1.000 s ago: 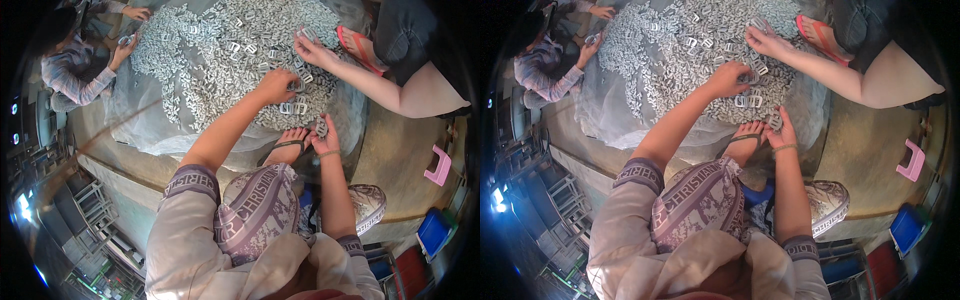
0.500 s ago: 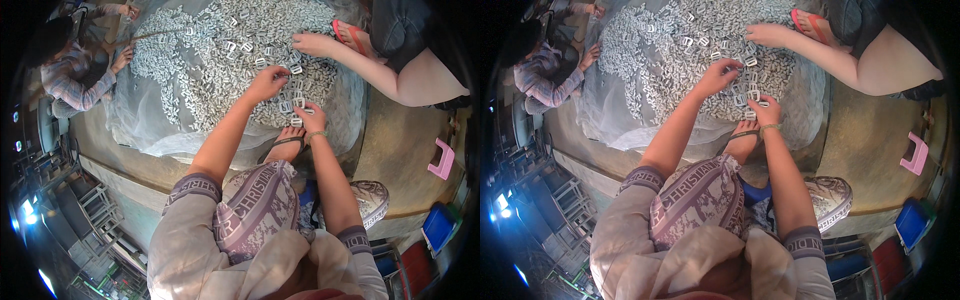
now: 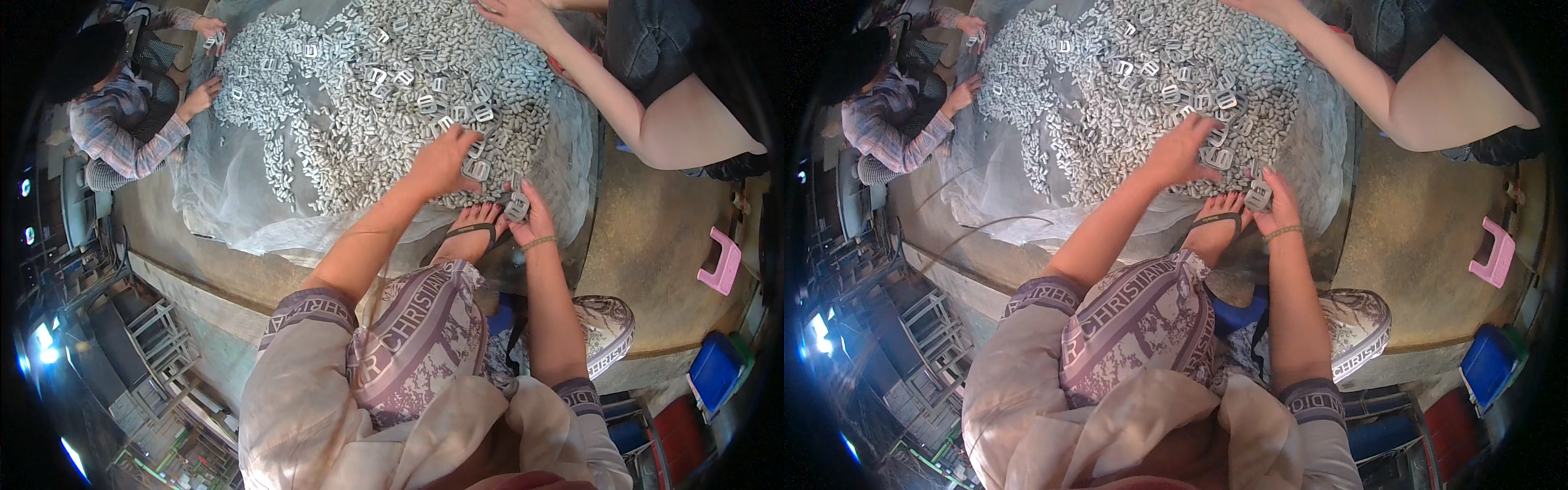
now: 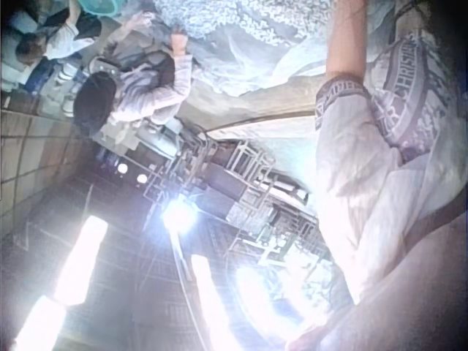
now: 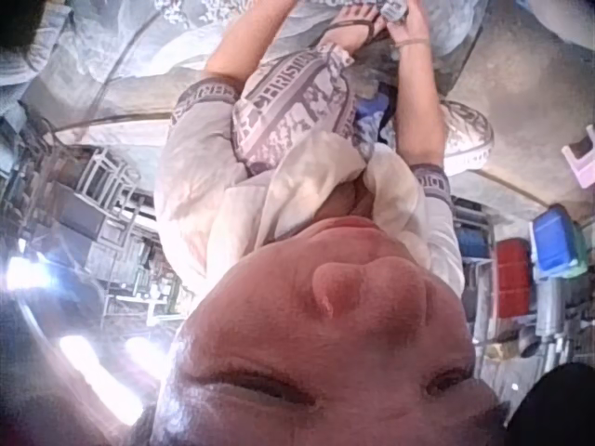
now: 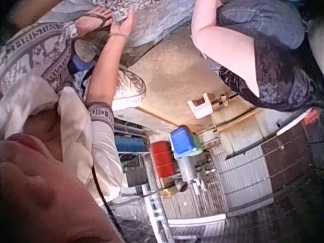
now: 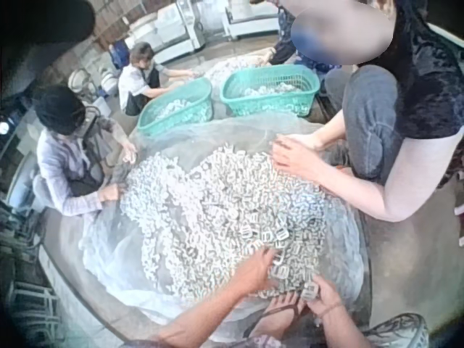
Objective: The person sits on the floor and sorts small white plastic parts from a large pile spread on a sheet. They pick up individual pieces, inspect them, and place them into green baskets alongside other workers.
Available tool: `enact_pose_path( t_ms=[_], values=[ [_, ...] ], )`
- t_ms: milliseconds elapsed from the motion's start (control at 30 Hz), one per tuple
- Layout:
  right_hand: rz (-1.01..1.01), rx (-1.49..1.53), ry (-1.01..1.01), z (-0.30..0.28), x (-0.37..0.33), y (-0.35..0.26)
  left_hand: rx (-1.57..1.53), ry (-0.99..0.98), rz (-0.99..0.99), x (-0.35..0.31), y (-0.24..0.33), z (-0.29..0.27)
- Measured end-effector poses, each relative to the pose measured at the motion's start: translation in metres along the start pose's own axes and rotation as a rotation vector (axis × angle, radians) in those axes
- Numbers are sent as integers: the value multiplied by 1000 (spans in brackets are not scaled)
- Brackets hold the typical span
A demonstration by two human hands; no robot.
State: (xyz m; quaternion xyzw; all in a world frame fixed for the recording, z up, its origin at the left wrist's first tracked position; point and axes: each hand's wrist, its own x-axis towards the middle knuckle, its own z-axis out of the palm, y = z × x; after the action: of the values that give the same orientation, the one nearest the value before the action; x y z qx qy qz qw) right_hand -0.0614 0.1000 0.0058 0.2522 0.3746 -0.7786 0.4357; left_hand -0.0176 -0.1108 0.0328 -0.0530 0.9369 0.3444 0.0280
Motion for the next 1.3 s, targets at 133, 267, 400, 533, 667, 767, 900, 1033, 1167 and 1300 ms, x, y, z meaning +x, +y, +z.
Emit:
enact_pose_path(
  t_ms=[133, 267, 400, 533, 667, 767, 900, 1033, 1167, 1300],
  values=[
    [56, 120, -95, -20, 6, 9, 330, -50, 40, -11, 15, 12],
    [65, 222, -210, -26, 11, 15, 178, 25, 72, -7, -6, 18],
    [100, 304, -319, -9, 5, 8, -136, 117, -50, 5, -21, 3],
    [141, 305, -283, -6, 1, 9, -548, 67, -294, 14, -42, -17],
    [172, 296, -372, -2, 0, 10, -898, 43, -372, 13, -56, -37],
    [170, 333, -378, 11, -5, 8, -499, 75, -309, 15, -65, -32],
    [128, 257, -356, 14, -4, 6, -6, 147, -360, 20, -45, -9],
    [97, 249, -304, 16, -4, 4, 92, 181, -330, 20, -45, -7],
    [48, 258, -265, 27, -4, 1, -250, 232, -374, 16, -42, -13],
    [64, 270, -236, 31, 4, 6, -540, 229, -278, 10, -28, -11]
  ],
)
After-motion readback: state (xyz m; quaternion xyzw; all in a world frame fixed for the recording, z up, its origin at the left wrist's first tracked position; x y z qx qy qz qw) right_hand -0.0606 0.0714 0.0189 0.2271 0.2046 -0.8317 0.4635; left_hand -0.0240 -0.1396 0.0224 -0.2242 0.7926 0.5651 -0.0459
